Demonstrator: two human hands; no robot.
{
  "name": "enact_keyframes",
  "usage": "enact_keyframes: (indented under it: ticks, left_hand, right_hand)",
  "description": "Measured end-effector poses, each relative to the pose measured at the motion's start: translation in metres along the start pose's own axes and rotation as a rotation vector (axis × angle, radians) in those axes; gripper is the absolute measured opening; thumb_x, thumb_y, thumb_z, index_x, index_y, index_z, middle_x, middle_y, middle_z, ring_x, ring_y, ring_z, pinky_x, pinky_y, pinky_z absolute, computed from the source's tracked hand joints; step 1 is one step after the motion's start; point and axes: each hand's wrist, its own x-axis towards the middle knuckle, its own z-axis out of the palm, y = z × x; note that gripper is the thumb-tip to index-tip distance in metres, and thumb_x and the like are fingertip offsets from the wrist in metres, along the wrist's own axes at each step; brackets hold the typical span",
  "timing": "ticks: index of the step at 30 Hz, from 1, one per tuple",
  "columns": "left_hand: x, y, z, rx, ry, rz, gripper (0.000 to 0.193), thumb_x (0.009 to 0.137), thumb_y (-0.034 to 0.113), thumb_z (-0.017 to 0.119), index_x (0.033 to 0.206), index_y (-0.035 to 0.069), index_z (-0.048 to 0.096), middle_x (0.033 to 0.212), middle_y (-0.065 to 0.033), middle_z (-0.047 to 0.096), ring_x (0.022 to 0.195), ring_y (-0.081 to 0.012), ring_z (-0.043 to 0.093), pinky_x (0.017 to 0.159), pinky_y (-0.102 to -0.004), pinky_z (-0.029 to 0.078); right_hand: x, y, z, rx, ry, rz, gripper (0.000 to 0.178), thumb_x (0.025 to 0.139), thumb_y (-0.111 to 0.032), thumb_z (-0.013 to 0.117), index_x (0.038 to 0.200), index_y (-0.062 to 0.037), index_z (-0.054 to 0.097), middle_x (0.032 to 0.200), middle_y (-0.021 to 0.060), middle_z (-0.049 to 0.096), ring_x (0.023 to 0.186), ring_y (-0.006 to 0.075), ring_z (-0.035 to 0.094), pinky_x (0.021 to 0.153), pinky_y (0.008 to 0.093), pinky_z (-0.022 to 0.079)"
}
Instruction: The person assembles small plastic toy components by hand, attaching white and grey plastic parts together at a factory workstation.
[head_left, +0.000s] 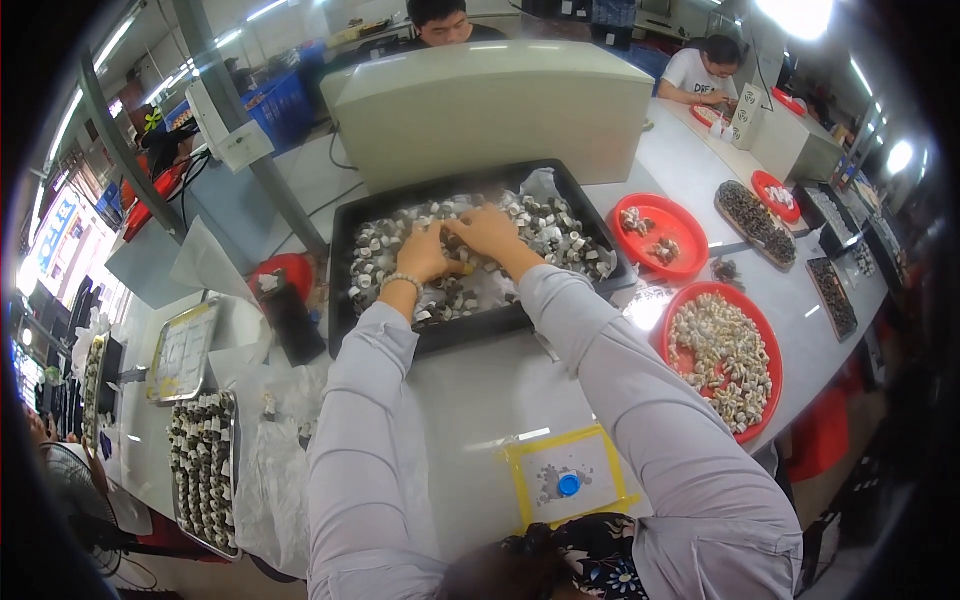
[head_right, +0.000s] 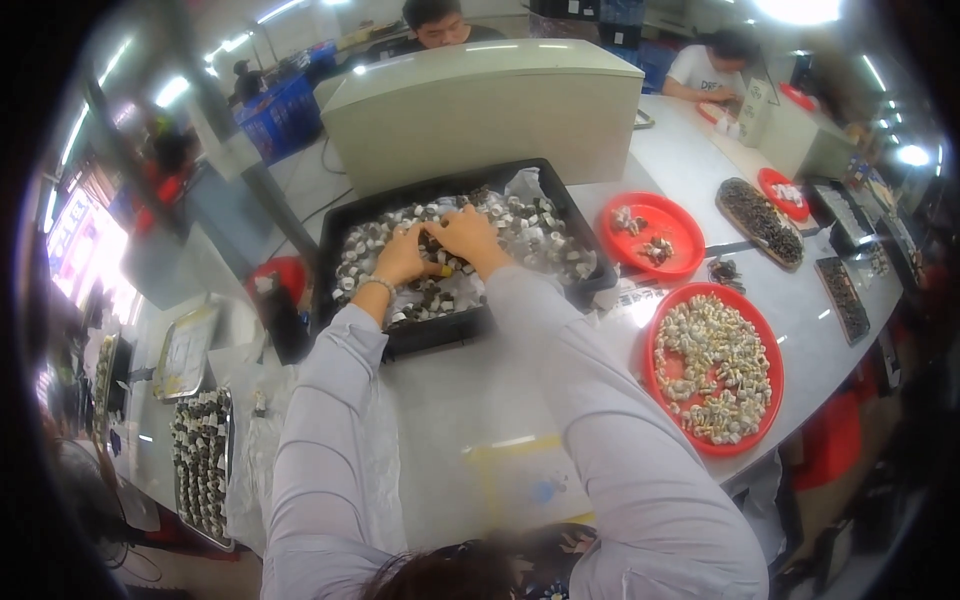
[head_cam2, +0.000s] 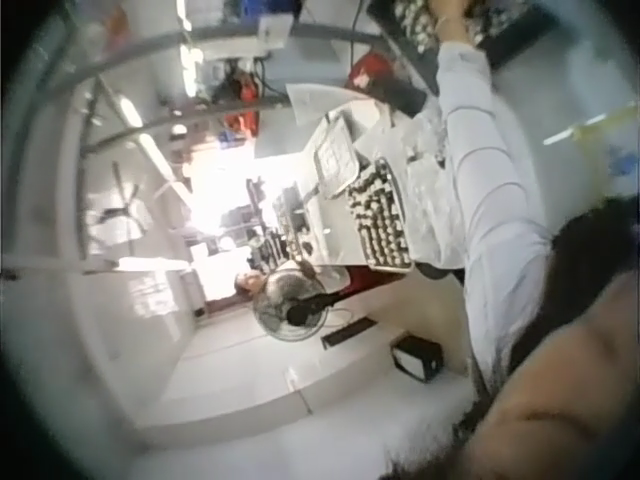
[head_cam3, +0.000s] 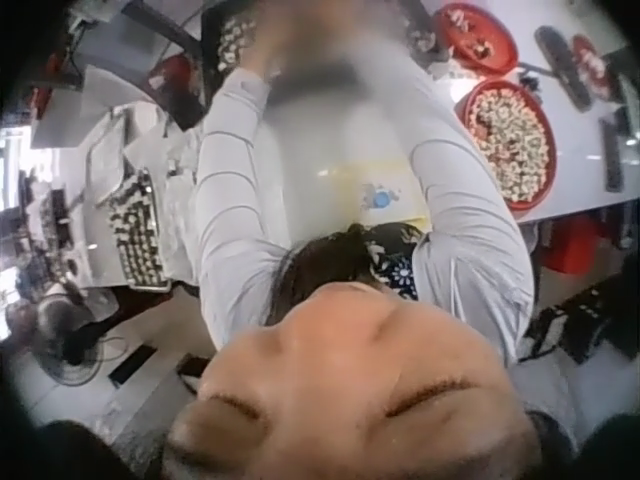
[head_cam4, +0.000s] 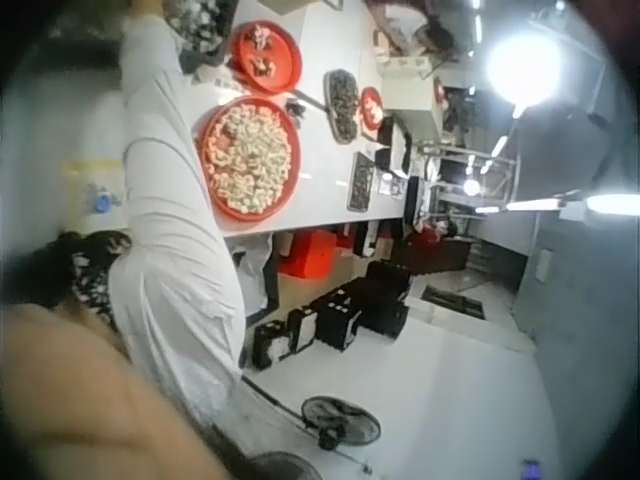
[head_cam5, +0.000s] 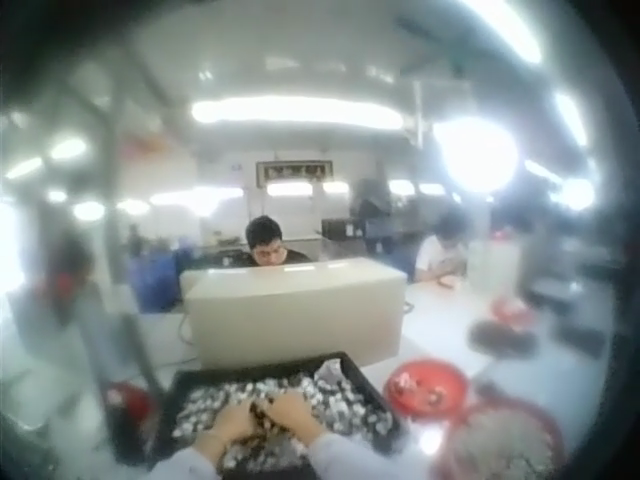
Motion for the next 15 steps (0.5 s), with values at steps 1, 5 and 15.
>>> enact_keyframes:
  ticks: [1,5,15]
  left_hand:
    - [0.0,-0.002,0.003,-0.01,0.021,0.02,0.092,0.049,0.041,0.082,0.124,0.008,0.043,0.118,-0.0218,0.045,0.104,-0.0358,0.052,0.089,-0.0384,0.043]
    - [0.004,0.003,0.012,0.012,0.039,0.009,0.09,0.049,0.04,0.082,0.121,0.005,0.043,0.117,-0.0223,0.045,0.104,-0.0367,0.052,0.089,-0.0387,0.043]
    - [0.01,0.001,0.028,-0.02,0.24,0.288,0.077,0.055,0.036,0.076,0.118,0.005,0.045,0.11,-0.0203,0.051,0.102,-0.038,0.05,0.087,-0.0429,0.043]
  right_hand:
    - [0.002,-0.001,0.001,-0.001,-0.001,-0.006,0.052,0.077,-0.057,0.049,0.101,-0.0137,0.065,0.114,0.0179,0.053,0.103,0.0349,0.052,0.089,0.0449,0.041]
    - [0.004,0.007,0.006,0.02,0.072,-0.112,0.045,0.082,-0.048,0.047,0.093,-0.0102,0.067,0.1,0.0182,0.06,0.098,0.0339,0.055,0.085,0.0412,0.045]
    - [0.013,0.008,0.016,0.077,0.066,-0.072,0.041,0.087,-0.034,0.035,0.094,-0.0062,0.064,0.099,0.0173,0.061,0.093,0.0354,0.057,0.083,0.0415,0.044]
